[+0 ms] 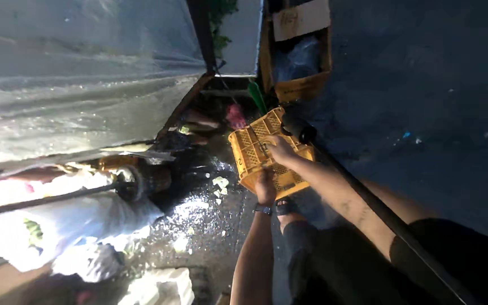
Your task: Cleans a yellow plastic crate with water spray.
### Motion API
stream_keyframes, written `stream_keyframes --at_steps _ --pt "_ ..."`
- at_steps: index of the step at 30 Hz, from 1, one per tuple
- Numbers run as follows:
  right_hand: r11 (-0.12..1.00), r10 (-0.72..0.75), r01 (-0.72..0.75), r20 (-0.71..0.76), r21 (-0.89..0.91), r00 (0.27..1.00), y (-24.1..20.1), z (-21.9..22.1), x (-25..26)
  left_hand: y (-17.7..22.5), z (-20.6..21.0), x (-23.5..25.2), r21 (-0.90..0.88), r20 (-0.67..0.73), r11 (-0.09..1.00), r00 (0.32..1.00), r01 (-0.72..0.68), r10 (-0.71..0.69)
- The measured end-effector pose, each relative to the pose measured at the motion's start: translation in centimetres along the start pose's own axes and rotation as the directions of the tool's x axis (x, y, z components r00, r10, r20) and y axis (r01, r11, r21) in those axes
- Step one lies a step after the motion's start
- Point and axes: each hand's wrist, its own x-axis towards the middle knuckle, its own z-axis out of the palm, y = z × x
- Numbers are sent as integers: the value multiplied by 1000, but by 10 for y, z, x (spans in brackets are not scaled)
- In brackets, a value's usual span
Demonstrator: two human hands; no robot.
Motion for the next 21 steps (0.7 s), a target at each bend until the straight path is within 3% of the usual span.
stream_keyframes --at_steps 3,5,7,8,9,10,11,12,15,21 --pt "993 72 -88 175 85 982 -31 6 24 7 6 13 -382 -128 923 986 52 -108" --pt "992 91 -107 198 70 976 -38 11 28 18 5 18 -486 -174 868 962 101 -210" --pt "995 -28 56 316 -78 948 -18 13 57 31 -2 24 -529 -200 838 940 133 -275" --pt "955 -265 286 204 -78 942 20 31 79 33 -3 28 -539 -211 832 936 130 -283" --pt "865 -498 497 -4 -71 867 55 51 97 29 -2 32 -533 -226 836 930 129 -289" --pt "972 -230 233 173 5 958 32 33 88 23 0 36 -506 -243 849 918 154 -312" --pt "1000 -18 14 267 17 964 5 19 78 21 2 39 -469 -258 860 901 200 -350" --pt "996 92 -87 285 -31 954 -13 12 71 22 2 41 -423 -254 868 885 262 -390" --pt "967 193 -139 261 -213 946 -18 6 71 40 -4 41 -280 -239 885 866 372 -439" --pt "970 218 -153 394 -189 893 -7 -12 70 49 6 54 -151 -169 916 904 371 -393"
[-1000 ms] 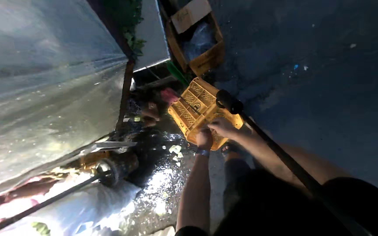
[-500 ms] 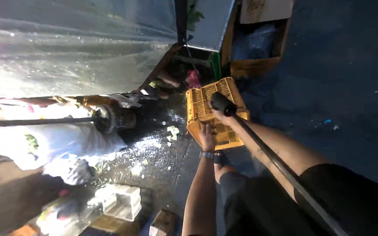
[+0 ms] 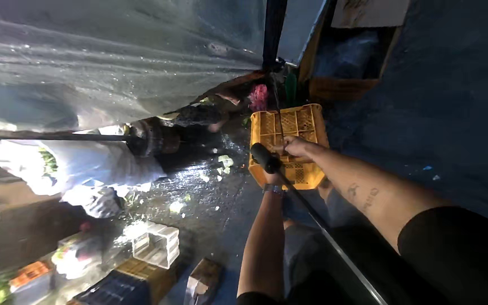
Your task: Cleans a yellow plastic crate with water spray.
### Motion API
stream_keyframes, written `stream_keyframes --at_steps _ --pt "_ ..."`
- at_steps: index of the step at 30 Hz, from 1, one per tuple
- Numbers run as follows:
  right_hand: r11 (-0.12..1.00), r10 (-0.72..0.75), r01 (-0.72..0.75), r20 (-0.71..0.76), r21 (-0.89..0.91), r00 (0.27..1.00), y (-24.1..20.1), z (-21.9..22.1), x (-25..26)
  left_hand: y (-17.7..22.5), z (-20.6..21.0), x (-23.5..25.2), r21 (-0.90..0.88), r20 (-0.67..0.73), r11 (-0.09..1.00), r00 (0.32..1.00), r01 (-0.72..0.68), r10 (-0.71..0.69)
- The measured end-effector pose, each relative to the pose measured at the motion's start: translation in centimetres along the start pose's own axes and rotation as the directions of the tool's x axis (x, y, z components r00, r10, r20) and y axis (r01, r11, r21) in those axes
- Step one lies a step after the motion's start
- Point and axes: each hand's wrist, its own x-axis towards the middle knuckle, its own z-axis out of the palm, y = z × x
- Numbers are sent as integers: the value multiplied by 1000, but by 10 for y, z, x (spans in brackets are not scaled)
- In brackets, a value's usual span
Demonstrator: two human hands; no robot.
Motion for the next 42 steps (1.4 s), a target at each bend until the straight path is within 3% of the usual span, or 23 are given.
stream_keyframes --at_steps 2,5,7,9,11,13,14,19,22,24,27,34,39,41,42 --pt "1000 26 -26 2 -7 1000 -2 -1 2 5 5 2 65 26 995 997 -78 77" --pt "969 3 -20 -72 -246 997 9 -5 22 9 8 -3 199 92 968 986 -152 136" --pt "920 -50 -20 -168 -392 984 -6 -7 -5 11 8 -7 240 128 961 986 -135 106" --pt "905 -126 -10 -289 -426 949 -8 -1 -36 16 8 -10 209 173 974 983 -93 57" --pt "969 -79 -34 -436 -245 896 7 9 -56 12 13 -7 13 238 1000 971 -22 18" --pt "995 87 -98 -503 4 860 26 15 -71 4 19 -4 -188 327 978 945 94 -28" --pt "988 154 -134 -509 76 847 34 16 -75 3 21 -4 -202 380 972 924 123 -38" --pt "959 282 -235 -434 160 856 67 18 -93 -7 32 -8 -75 491 990 869 117 -65" --pt "938 327 -257 -350 232 878 83 20 -112 -12 26 -5 -69 596 991 801 118 -54" --pt "948 309 -260 -319 185 896 97 21 -110 -8 21 -6 -63 655 992 755 112 -44" --pt "932 354 -311 -276 186 894 100 27 -105 -9 18 -8 -54 667 991 743 126 -58" --pt "879 420 -342 -200 332 885 96 42 -90 -15 15 -9 -69 617 992 785 110 -45" --pt "817 454 -337 -161 469 876 89 45 -89 -24 22 -19 -93 496 993 861 -72 109" --pt "859 440 -361 -164 364 883 89 46 -85 -19 24 -29 49 431 972 883 -229 186" --pt "895 420 -373 -181 243 889 90 46 -83 -15 25 -34 210 407 920 885 -331 226"
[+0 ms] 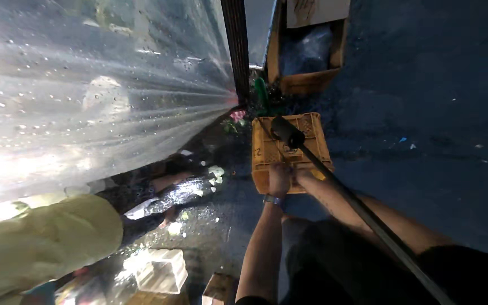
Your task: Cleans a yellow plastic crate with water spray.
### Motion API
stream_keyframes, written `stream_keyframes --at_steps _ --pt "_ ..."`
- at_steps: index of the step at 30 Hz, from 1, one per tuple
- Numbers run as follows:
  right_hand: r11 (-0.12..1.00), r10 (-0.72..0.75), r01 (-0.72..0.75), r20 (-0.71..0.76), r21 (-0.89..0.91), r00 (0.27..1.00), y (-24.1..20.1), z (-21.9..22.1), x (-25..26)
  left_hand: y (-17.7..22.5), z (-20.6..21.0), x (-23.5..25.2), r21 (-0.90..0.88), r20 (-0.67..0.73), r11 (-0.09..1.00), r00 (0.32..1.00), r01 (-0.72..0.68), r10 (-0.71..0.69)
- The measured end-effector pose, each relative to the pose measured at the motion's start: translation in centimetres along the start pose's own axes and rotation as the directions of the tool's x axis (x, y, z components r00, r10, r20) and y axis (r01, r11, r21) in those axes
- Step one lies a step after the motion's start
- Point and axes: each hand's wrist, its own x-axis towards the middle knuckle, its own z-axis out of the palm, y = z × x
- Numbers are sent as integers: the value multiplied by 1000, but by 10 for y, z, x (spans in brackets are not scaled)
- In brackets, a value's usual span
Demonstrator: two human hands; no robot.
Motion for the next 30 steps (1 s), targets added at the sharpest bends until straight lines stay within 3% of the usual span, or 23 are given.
stream_keyframes --at_steps 1,3,6,9,13,17,20,24,30 --pt "989 -32 31 -6 -144 999 0 -1 1 7 -1 -5 233 0 972 1000 -7 8" --pt "962 -83 65 -58 -266 995 5 -5 -2 15 -3 -13 549 25 835 999 25 -46" --pt "917 -158 120 -70 -380 985 11 -13 -15 -2 -1 -15 687 41 726 997 18 -63" --pt "902 -208 150 -103 -404 973 10 -15 -11 -33 14 -12 621 14 779 992 90 -126" --pt "775 -464 331 -129 -539 876 -6 -8 14 -57 46 -17 453 -93 860 972 234 -216" --pt "571 -621 507 64 -646 781 -4 2 66 -61 66 -14 177 -175 968 973 179 -148" --pt "598 -527 457 107 -658 843 -16 -4 77 -65 70 -18 -10 -263 997 962 77 -77" --pt "611 -426 421 170 -670 889 -13 -3 68 -76 63 -26 -64 -323 998 945 25 -44" --pt "589 -304 425 298 -687 905 32 22 63 -79 43 -34 84 -92 969 970 232 -225"
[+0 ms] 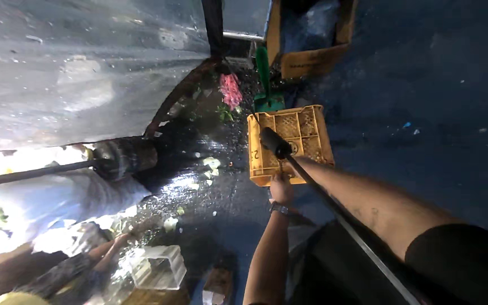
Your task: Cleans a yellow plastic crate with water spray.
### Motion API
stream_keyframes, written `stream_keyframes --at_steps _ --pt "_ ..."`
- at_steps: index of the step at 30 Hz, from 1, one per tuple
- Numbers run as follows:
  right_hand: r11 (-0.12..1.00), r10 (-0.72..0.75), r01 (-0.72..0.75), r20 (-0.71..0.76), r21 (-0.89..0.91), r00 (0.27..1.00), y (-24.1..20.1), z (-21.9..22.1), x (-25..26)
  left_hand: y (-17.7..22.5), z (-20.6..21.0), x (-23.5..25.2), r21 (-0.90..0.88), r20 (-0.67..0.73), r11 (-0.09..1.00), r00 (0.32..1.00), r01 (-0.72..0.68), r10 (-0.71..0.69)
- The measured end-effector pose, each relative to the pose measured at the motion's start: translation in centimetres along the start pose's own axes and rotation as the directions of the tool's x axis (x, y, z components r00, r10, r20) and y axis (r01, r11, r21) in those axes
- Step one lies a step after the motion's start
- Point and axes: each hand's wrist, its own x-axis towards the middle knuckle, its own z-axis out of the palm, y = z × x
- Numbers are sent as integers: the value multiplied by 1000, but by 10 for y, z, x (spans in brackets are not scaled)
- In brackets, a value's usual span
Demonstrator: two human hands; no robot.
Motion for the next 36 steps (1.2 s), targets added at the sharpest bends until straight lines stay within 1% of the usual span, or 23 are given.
stream_keyframes --at_steps 3,5,7,8,10,12,14,17,18,19,21,23,26,28,30,32,34,36 --pt "1000 15 -15 -44 14 999 2 27 -9 -16 5 -13 55 53 996 996 69 -72" --pt "1000 18 -20 -70 -19 997 2 36 -15 -34 13 -19 36 83 994 991 100 -103" --pt "999 38 -39 -41 -27 998 -4 34 -25 -56 22 -23 -41 92 995 992 86 -82" --pt "999 37 -38 -31 -35 999 -5 34 -28 -63 21 -25 -65 105 996 993 55 -48" --pt "998 24 -25 -21 -55 999 -9 38 -36 -63 13 -29 -71 132 997 991 12 -3" --pt "998 56 -56 -4 -18 998 -17 47 -51 -60 6 -31 -24 173 1000 985 13 -9" --pt "994 106 -106 -19 17 994 -22 66 -59 -65 2 -35 56 241 998 970 27 -40" --pt "994 109 -108 -87 19 990 -10 114 -45 -96 12 -42 159 318 986 948 -53 0" --pt "994 107 -103 -93 45 990 -9 125 -42 -103 14 -47 228 328 971 944 -66 -13" --pt "996 89 -87 -80 29 993 -9 131 -41 -104 16 -52 294 327 954 944 -63 -39" --pt "996 32 -34 -27 -87 999 -9 141 -39 -105 18 -66 389 298 921 949 -20 -105" --pt "985 22 -16 35 -169 999 -17 145 -43 -108 20 -80 423 253 906 959 11 -130" --pt "990 60 -50 77 -132 995 -11 152 -35 -127 39 -84 433 173 901 983 -14 -68" --pt "992 53 -38 122 -119 991 -13 152 -33 -132 44 -86 441 145 897 986 5 -77" --pt "990 26 -2 168 -140 985 -17 143 -40 -129 40 -90 440 173 898 979 22 -109" --pt "986 5 27 191 -166 982 -20 143 -46 -138 45 -90 486 178 874 977 17 -118" --pt "985 -4 40 212 -166 977 -22 147 -48 -148 53 -88 529 174 849 976 19 -130" --pt "989 -1 34 222 -143 975 -23 159 -46 -154 57 -91 542 189 838 963 61 -192"
